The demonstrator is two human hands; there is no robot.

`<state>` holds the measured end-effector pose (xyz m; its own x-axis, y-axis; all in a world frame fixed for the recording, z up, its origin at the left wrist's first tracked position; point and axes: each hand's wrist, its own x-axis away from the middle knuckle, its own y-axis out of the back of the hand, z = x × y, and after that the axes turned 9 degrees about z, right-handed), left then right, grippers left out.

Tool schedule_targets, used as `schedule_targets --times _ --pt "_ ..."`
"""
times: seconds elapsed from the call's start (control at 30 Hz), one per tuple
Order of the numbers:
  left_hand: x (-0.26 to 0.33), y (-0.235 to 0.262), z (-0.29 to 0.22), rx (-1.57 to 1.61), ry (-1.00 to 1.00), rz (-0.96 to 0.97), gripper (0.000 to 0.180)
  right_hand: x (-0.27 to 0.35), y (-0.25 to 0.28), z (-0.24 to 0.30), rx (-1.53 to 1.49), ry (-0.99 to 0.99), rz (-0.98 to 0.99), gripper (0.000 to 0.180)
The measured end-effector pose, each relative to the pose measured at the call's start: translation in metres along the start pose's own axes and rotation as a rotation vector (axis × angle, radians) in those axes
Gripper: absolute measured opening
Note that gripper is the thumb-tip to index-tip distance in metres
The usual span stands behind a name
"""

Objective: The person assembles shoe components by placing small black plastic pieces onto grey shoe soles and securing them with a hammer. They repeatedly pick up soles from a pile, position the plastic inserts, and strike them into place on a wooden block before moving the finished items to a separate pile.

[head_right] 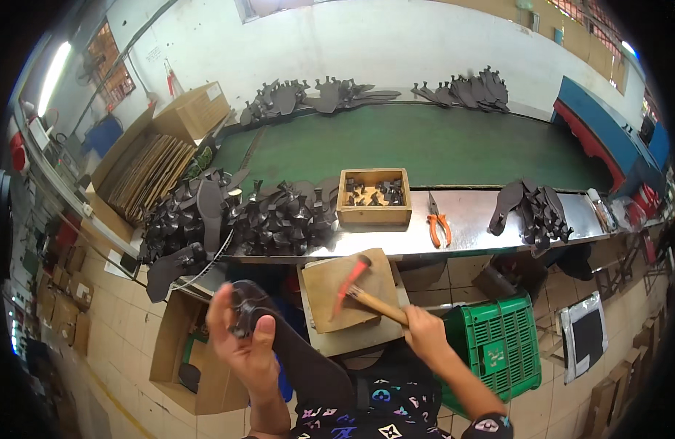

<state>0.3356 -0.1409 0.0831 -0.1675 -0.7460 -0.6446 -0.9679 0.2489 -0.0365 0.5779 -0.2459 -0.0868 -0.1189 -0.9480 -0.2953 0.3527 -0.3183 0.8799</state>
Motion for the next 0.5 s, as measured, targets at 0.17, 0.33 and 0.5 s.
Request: schedule_targets --times 0.17,0.33,0.5 --pt "-0.001 -0.035 0.081 -0.202 0.301 0.287 0.029 0.072 -0.003 0.01 -0.472 -0.405 -0.098 0.016" --pt "0.011 -0.051 0.149 -0.91 0.218 0.281 0.037 0.144 0.016 0.028 -0.755 -0.521 -0.166 0.022" --pt "-0.061 -0.089 0.146 -0.626 -0.003 0.362 0.029 0.152 0.019 0.06 -0.892 -0.628 0.129 0.035"
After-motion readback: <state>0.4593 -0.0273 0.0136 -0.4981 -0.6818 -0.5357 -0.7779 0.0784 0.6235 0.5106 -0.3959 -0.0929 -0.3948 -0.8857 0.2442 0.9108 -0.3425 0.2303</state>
